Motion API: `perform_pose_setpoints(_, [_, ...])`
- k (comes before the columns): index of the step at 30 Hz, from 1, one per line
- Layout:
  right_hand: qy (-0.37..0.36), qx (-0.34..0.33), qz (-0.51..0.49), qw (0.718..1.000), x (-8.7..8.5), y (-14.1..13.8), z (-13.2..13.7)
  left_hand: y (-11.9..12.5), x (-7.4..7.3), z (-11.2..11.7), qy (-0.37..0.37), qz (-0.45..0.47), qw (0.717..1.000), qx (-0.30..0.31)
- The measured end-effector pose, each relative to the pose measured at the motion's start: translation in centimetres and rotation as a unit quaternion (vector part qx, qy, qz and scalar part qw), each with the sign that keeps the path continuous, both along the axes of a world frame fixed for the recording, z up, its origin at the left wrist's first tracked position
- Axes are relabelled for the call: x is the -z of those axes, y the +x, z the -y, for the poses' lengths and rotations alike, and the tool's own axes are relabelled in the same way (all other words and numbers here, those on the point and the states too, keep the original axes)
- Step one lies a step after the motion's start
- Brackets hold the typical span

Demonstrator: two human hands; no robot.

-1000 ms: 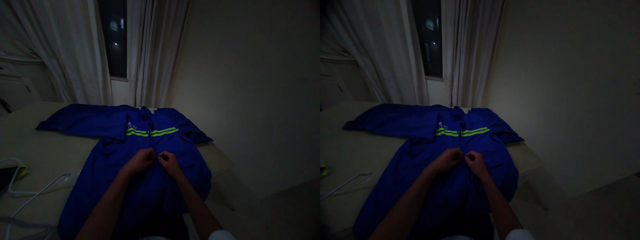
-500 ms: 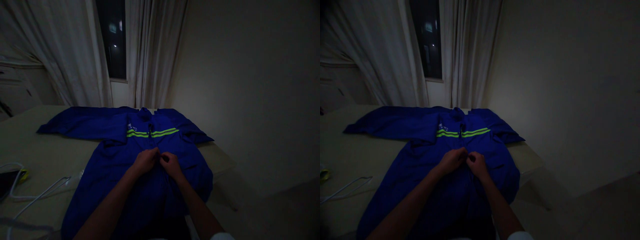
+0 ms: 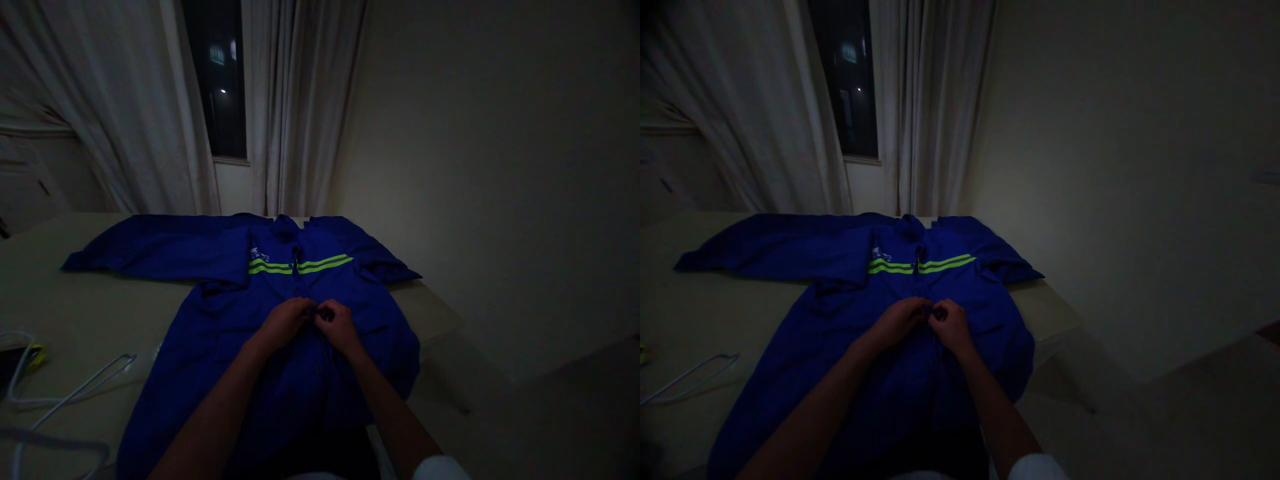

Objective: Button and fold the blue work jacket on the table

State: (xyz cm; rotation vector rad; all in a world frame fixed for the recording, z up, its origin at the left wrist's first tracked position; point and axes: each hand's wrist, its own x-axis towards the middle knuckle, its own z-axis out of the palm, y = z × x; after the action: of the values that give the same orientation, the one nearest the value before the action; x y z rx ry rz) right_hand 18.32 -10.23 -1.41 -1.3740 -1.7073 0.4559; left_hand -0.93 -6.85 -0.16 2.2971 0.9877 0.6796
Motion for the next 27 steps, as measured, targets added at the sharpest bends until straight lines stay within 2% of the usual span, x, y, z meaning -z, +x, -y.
perform_pose_setpoints(5, [-0.013,-0.009,0.016,1.000,0.20,-0.05,-0.08,-0.02,-0.34,0.11,0.018,-0.044,0.999,-0.004])
perform_pose_setpoints(10, [0.000,0.030,0.041,0.999,0.04,-0.18,0.01,-0.08,-0.21,0.08,0.035,-0.041,0.998,-0.009])
perform_pose_setpoints(16, [0.002,-0.026,0.056,0.998,-0.10,-0.28,0.15,-0.18,-0.36,0.18,0.041,-0.061,0.997,-0.006])
perform_pose_setpoints(27, [-0.037,-0.014,0.026,0.999,-0.62,-0.42,0.30,-0.58,-0.77,0.49,0.073,-0.099,0.992,-0.030])
